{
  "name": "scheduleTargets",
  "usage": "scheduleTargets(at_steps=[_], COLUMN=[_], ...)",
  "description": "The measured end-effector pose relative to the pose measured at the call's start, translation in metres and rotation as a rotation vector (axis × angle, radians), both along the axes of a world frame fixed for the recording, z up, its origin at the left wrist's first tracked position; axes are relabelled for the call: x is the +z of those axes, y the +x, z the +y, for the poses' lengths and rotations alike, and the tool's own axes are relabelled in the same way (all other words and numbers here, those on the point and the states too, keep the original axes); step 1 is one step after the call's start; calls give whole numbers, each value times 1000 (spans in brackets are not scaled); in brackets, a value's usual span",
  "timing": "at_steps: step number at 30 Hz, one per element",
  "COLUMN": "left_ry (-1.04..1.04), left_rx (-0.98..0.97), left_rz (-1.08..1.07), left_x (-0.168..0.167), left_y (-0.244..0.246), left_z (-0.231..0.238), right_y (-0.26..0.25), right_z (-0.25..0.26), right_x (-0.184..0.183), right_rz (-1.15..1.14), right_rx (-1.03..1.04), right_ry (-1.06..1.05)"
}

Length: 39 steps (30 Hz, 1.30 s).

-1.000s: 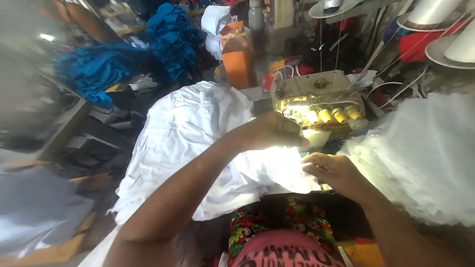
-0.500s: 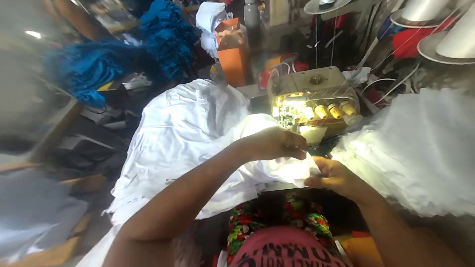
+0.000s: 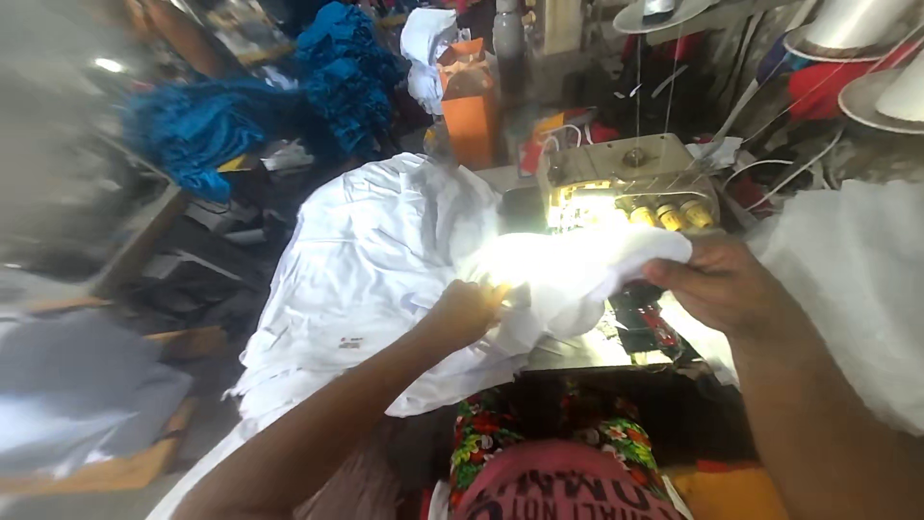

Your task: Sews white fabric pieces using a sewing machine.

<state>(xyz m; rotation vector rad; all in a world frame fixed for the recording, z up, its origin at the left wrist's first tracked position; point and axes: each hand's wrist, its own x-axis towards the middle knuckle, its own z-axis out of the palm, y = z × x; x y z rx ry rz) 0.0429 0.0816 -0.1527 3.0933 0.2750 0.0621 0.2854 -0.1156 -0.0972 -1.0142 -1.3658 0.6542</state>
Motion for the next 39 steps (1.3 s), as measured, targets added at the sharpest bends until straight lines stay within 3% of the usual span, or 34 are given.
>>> scheduleTargets(at_steps=[2, 5, 8, 10, 12, 13, 15, 19, 21, 23, 25, 28, 34, 39], left_ry=[34, -160, -402, -382, -287, -248, -152, 108, 108, 4, -255, -526, -206, -132], left_rx=[-131, -332, -413, -436, -435, -419, -390, -215, -110, -141, -300, -533, -516, -568], left_rz=[-50, -14, 2, -91, -177, -195, -181, -1, 134, 121, -16, -20, -138, -284], left_x=[4, 31, 74, 94, 104, 107, 113, 127, 135, 138, 139, 137, 125, 113], left_y=[-12, -15, -2, 16, 36, 44, 51, 27, 21, 19, 19, 25, 15, 3], left_z=[-3, -22, -44, -57, -71, -76, -76, -38, -16, -6, -18, -42, -28, -42], right_y=[-3, -1, -17, -37, -48, -46, -40, -25, -18, -16, -19, -27, -35, -45], right_z=[23, 52, 78, 94, 100, 106, 113, 55, 30, 19, 15, 10, -1, -2], right_x=[5, 10, 22, 20, -18, -60, -93, -21, -4, 3, 8, 11, 8, 12], right_rz=[-6, -110, -542, -729, -567, -378, -191, -372, -366, -240, -158, -227, -365, -389], right_rx=[25, 271, 478, 477, 244, 135, 55, 178, 156, 147, 189, 252, 244, 245], right_ry=[-3, -167, -585, -718, -561, -372, -273, -440, -471, -495, -486, -461, -420, -441])
